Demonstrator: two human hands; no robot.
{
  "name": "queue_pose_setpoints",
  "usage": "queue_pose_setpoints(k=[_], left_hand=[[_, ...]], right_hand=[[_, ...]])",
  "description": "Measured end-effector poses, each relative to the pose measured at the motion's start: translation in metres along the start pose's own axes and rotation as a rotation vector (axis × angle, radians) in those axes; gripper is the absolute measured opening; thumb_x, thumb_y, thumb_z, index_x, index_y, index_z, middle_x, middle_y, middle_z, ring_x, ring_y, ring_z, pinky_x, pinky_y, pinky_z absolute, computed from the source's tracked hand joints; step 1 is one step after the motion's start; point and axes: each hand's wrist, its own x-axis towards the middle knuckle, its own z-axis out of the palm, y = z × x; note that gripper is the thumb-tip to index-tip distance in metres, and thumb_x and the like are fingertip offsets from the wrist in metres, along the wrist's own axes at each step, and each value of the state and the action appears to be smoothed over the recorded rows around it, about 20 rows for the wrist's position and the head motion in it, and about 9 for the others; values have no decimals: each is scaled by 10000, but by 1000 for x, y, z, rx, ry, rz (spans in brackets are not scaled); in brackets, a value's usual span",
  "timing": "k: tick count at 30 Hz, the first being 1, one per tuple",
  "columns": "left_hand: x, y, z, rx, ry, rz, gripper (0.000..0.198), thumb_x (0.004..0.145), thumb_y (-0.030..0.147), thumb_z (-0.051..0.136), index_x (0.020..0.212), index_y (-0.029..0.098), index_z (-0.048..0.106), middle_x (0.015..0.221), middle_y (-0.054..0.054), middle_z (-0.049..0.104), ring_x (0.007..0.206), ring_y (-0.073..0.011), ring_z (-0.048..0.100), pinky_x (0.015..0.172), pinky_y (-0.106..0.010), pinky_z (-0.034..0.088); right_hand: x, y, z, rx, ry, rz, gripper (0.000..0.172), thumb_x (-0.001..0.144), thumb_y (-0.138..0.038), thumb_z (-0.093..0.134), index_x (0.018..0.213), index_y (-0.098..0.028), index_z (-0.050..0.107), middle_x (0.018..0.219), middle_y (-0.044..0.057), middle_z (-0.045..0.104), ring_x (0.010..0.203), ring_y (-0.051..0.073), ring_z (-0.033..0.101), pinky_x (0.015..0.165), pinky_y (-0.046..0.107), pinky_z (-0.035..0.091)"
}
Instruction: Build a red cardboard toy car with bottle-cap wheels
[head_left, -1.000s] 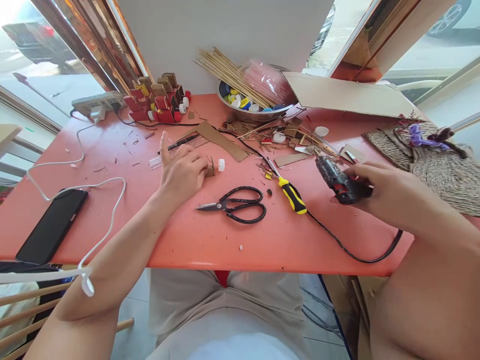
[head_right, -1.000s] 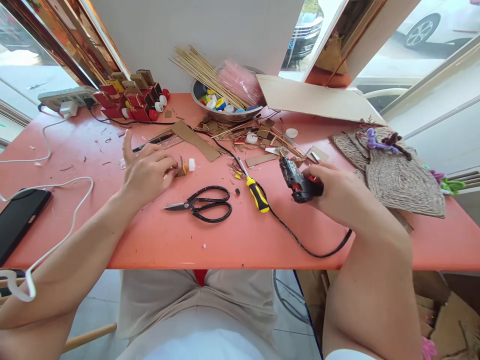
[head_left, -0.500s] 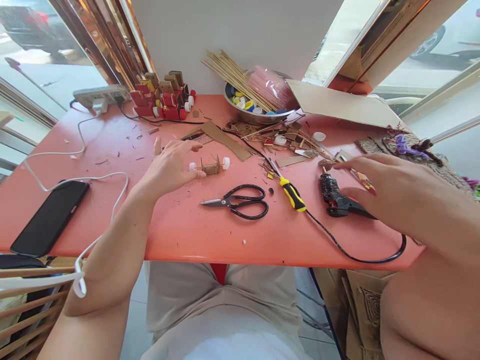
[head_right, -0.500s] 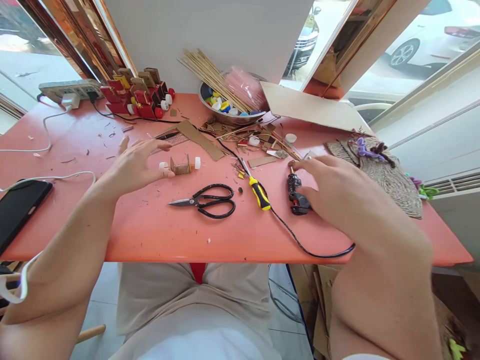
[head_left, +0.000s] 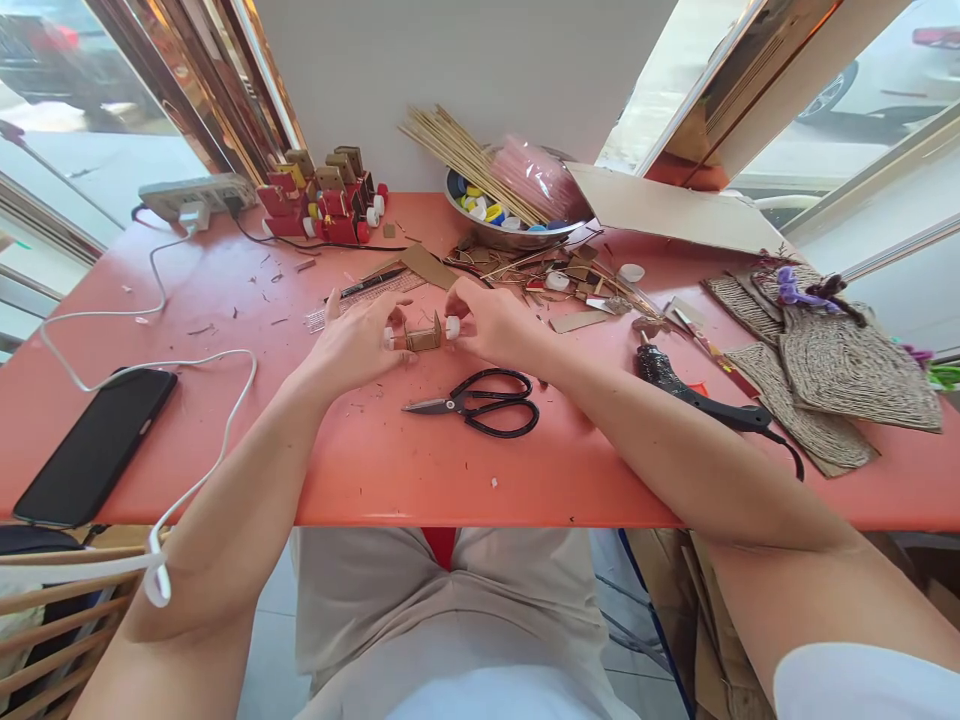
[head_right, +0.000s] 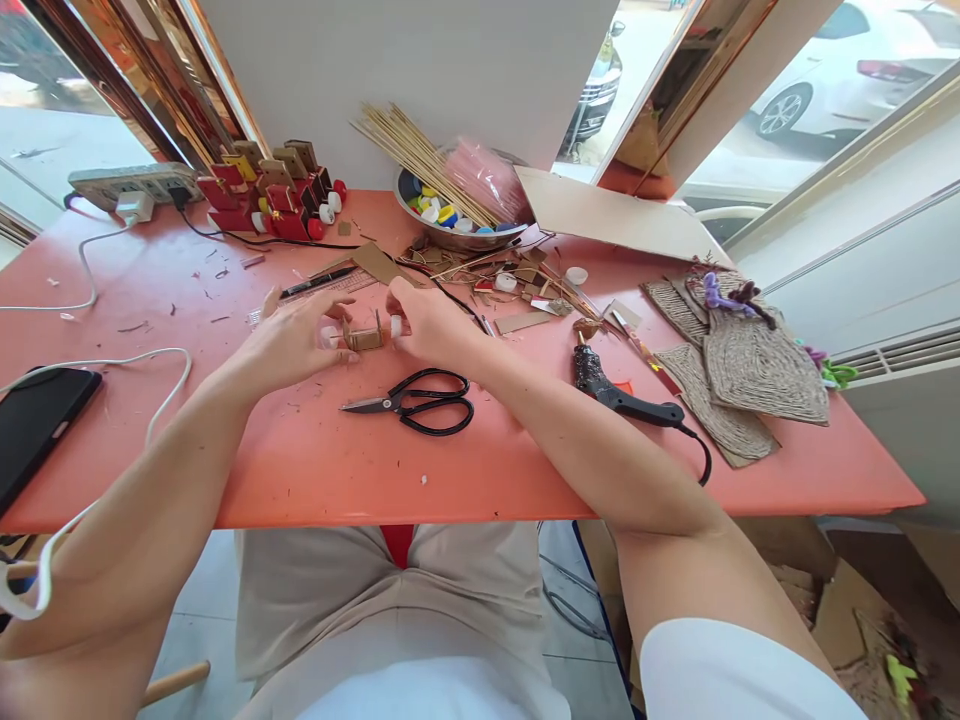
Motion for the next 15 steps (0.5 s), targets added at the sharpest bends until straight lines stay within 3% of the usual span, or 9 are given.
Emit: queue_pose_setpoints(k=[6,15], left_hand=[[3,-3,4,-1,52,33,490,824,327,729,1314,321,715,1192,-39,845,1355,-383,704,1356,-718,103],[1,-1,6,48,85,2,410,840,321,732,1246,282,764,1213,-62,837,1331,-387,709,1357,-711,144]], right_hand=[[-1,-9,0,-97,-31,45,314,868,-64,597,1150,-135,715,1098,139,812,989,276,718,781,316,415],[4,-12,-1,-240,-101,-10,306,892,-47,589,1160,-121,716,1136,165,801,1042,287,713,827,321,432]])
